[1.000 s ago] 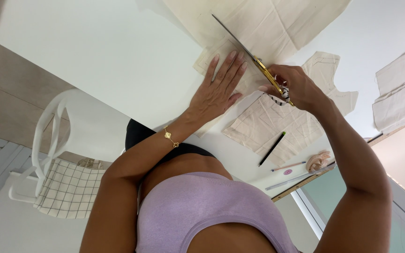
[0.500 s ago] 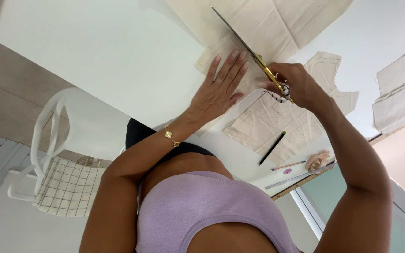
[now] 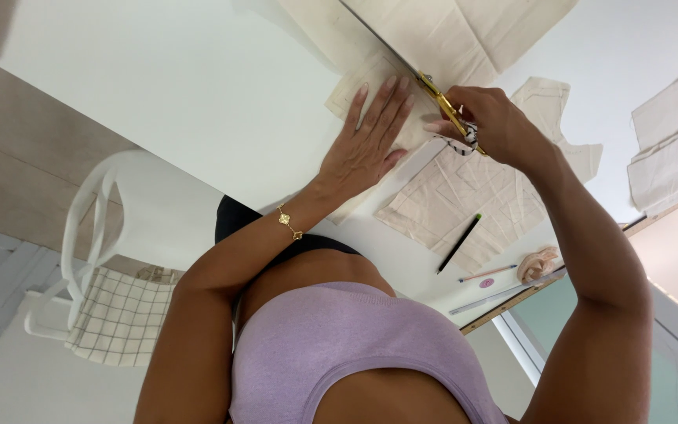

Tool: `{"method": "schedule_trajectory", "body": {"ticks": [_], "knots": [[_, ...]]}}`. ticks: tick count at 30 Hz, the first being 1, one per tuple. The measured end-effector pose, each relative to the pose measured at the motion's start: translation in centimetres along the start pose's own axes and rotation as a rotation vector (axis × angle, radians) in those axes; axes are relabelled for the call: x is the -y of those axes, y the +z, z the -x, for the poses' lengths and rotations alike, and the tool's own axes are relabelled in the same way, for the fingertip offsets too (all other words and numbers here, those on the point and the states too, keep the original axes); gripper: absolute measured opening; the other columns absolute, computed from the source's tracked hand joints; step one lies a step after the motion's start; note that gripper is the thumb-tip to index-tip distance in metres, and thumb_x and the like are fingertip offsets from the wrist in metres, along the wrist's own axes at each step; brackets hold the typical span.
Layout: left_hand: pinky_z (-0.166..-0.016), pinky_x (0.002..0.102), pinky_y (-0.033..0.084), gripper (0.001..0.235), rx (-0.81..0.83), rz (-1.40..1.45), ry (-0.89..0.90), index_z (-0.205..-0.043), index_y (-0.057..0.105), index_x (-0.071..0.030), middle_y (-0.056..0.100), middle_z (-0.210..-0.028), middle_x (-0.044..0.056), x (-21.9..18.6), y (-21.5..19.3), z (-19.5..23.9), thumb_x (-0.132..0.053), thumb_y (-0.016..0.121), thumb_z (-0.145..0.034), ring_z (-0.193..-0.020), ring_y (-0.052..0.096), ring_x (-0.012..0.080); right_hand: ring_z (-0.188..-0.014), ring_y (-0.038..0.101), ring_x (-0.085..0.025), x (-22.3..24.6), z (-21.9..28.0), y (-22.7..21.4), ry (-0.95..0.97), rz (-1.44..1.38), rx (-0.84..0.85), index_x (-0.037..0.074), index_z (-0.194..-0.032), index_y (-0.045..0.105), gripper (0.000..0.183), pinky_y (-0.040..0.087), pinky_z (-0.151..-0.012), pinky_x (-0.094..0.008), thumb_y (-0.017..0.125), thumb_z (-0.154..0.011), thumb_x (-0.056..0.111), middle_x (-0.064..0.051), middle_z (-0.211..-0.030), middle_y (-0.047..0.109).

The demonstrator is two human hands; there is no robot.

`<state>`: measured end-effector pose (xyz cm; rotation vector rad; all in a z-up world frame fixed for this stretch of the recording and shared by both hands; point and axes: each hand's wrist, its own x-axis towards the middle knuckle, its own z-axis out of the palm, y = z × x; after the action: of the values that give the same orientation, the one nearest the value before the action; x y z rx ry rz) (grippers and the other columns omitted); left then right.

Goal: The person pets a dog, then uses gold-handled scissors to cut a piece of light-colored fabric along a drawn pattern on a white table. After cutting, the person uses a ruler and a pencil to draw straight lines and measurements on the fabric piece.

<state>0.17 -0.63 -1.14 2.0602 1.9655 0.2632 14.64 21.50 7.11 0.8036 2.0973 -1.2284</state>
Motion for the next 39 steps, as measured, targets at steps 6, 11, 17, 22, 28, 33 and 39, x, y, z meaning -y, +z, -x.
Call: {"method": "schedule_trajectory", "body": {"ticks": [6,11,17,22,28,33,39], "knots": [[-0.136,0.064,0.016,0.085,-0.039,-0.066,0.009,-0.174,0.031,0.007,0.025,-0.179,0.028,-0.1,-1.2,0.1,-0.059,0.051,-0.123,-0.166,0.019,0.0444,-0.070,0.047,-0.018,1.9,9.9,-1.0,0.278,0.143,0.062,0.013,-0.085,0.052,0.053,0.037,-0.066,-0.035,0.060,-0.105,0.061,-0.003,-0.080,0.058],[-0.152,0.053,-0.004,0.079,-0.280,0.607,-0.085,-0.182,-0.007,-0.015,-0.014,-0.189,0.007,1.6,0.2,1.9,-0.053,0.039,-0.129,-0.179,-0.011,0.0247,-0.057,0.063,-0.011,-3.1,19.1,7.0,0.132,-0.068,-0.119,0.011,-0.087,0.066,0.035,0.054,-0.052,-0.023,0.062,-0.104,0.041,0.000,-0.071,0.069],[-0.142,0.043,0.029,0.072,-0.453,1.604,-0.514,-0.171,0.029,-0.007,0.031,-0.180,0.013,9.3,-4.6,3.4,-0.030,0.067,-0.114,-0.169,0.032,0.0292,-0.054,0.059,-0.010,3.0,19.8,21.8,0.072,-0.888,-0.309,0.004,-0.100,0.070,0.053,0.049,-0.050,-0.025,0.059,-0.103,0.055,-0.002,-0.076,0.062],[-0.116,0.037,0.059,0.050,-0.232,1.932,-0.598,-0.141,0.050,-0.004,0.065,-0.128,0.008,15.6,-5.5,-0.1,-0.014,0.078,-0.101,-0.120,0.069,0.0200,-0.050,0.050,-0.013,12.6,14.1,28.3,0.118,-1.198,-0.331,0.007,-0.090,0.063,0.042,0.044,-0.056,-0.027,0.054,-0.108,0.044,-0.004,-0.073,0.054],[-0.093,0.028,0.073,0.045,0.313,1.441,-0.591,-0.095,0.080,0.006,0.086,-0.099,0.021,16.5,-11.6,-4.2,-0.039,0.076,-0.091,-0.095,0.087,0.0226,-0.049,0.053,-0.011,21.0,6.3,34.6,0.163,-1.416,-0.530,0.009,-0.092,0.063,0.045,0.045,-0.056,-0.026,0.055,-0.107,0.051,-0.003,-0.069,0.055],[-0.064,0.023,0.071,0.052,0.441,1.337,-0.602,-0.082,0.081,0.005,0.086,-0.084,0.019,16.6,-11.6,-5.9,-0.046,0.077,-0.086,-0.064,0.083,0.0210,-0.051,0.055,-0.013,26.2,0.4,31.8,0.272,-1.450,-0.672,0.010,-0.092,0.063,0.039,0.045,-0.058,-0.026,0.053,-0.106,0.045,-0.005,-0.062,0.057],[-0.050,0.024,0.066,0.053,0.589,1.172,-0.551,-0.067,0.076,0.003,0.076,-0.063,0.012,15.5,-12.1,-6.6,-0.047,0.077,-0.086,-0.048,0.073,0.0190,-0.052,0.058,-0.014,27.3,-2.6,28.0,0.348,-1.530,-0.772,0.009,-0.087,0.062,0.032,0.046,-0.054,-0.026,0.058,-0.104,0.035,-0.006,-0.061,0.059]]}}
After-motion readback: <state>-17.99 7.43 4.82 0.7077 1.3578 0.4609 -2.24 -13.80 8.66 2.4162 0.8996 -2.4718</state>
